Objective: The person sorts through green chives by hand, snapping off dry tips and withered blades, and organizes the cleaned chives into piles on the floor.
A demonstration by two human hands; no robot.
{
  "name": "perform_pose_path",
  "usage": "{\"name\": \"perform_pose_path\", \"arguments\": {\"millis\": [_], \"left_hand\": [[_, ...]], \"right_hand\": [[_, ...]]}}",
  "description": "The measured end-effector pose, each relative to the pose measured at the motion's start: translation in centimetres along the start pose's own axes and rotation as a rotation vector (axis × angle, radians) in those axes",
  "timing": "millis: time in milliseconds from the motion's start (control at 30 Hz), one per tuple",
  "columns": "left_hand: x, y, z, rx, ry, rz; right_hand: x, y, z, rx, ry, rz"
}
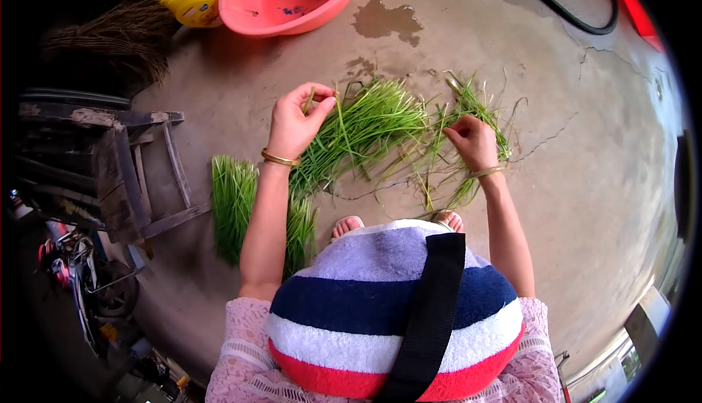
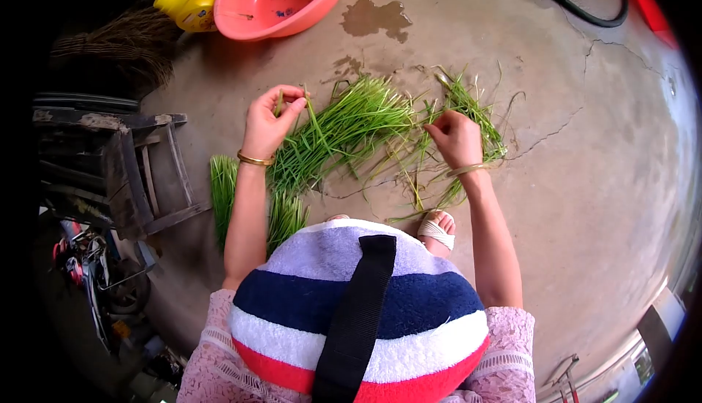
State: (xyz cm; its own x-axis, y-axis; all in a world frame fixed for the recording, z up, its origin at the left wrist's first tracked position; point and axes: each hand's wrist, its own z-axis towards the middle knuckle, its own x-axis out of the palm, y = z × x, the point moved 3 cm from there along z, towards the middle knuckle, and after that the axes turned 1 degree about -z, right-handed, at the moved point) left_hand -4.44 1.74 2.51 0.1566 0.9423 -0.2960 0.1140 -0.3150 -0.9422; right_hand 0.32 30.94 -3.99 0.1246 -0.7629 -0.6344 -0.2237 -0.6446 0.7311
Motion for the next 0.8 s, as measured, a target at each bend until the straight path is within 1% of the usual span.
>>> {"name": "perform_pose_path", "arguments": {"millis": [67, 133, 167, 267, 300, 400, 500, 567, 633, 700, 800], "left_hand": [[-0.4, -0.5, 0.0, 0.032, -0.018, 0.066], [0.0, -0.8, -0.3, -0.006, 0.034, 0.087], [0.5, -0.6, -0.4, 0.01, 0.039, 0.056], [1.7, -0.8, -0.8, -0.035, 0.078, 0.166], [2.1, -0.8, -0.9, -0.034, 0.078, 0.164], [2.8, -0.9, -1.1, 0.016, 0.095, 0.074], [3.0, -1.1, -1.1, -0.013, 0.116, 0.136], [3.3, -0.7, -1.1, 0.02, 0.132, 0.148], [3.5, -0.5, -1.1, 0.022, 0.138, 0.156], [3.6, -0.5, -1.1, 0.023, 0.141, 0.165], [3.7, -0.6, -1.3, -0.013, 0.148, 0.228]], "right_hand": [[2.1, 1.5, 0.2, -0.072, 0.06, 0.272], [3.7, 4.4, 0.4, -0.116, 0.141, 0.499], [4.3, 6.0, 0.4, -0.11, 0.176, 0.563], [5.6, 9.4, 0.6, -0.079, 0.262, 0.754], [5.6, 10.1, 0.6, -0.071, 0.252, 0.794], [6.0, 9.9, 0.8, -0.039, 0.253, 0.762], [5.8, 9.5, 0.7, -0.05, 0.231, 0.702], [5.8, 9.2, 0.5, -0.063, 0.233, 0.658], [5.5, 9.4, 0.4, -0.138, 0.185, 0.596], [5.3, 9.4, 0.3, -0.151, 0.177, 0.573], [5.2, 9.2, 0.3, -0.163, 0.167, 0.541]]}}
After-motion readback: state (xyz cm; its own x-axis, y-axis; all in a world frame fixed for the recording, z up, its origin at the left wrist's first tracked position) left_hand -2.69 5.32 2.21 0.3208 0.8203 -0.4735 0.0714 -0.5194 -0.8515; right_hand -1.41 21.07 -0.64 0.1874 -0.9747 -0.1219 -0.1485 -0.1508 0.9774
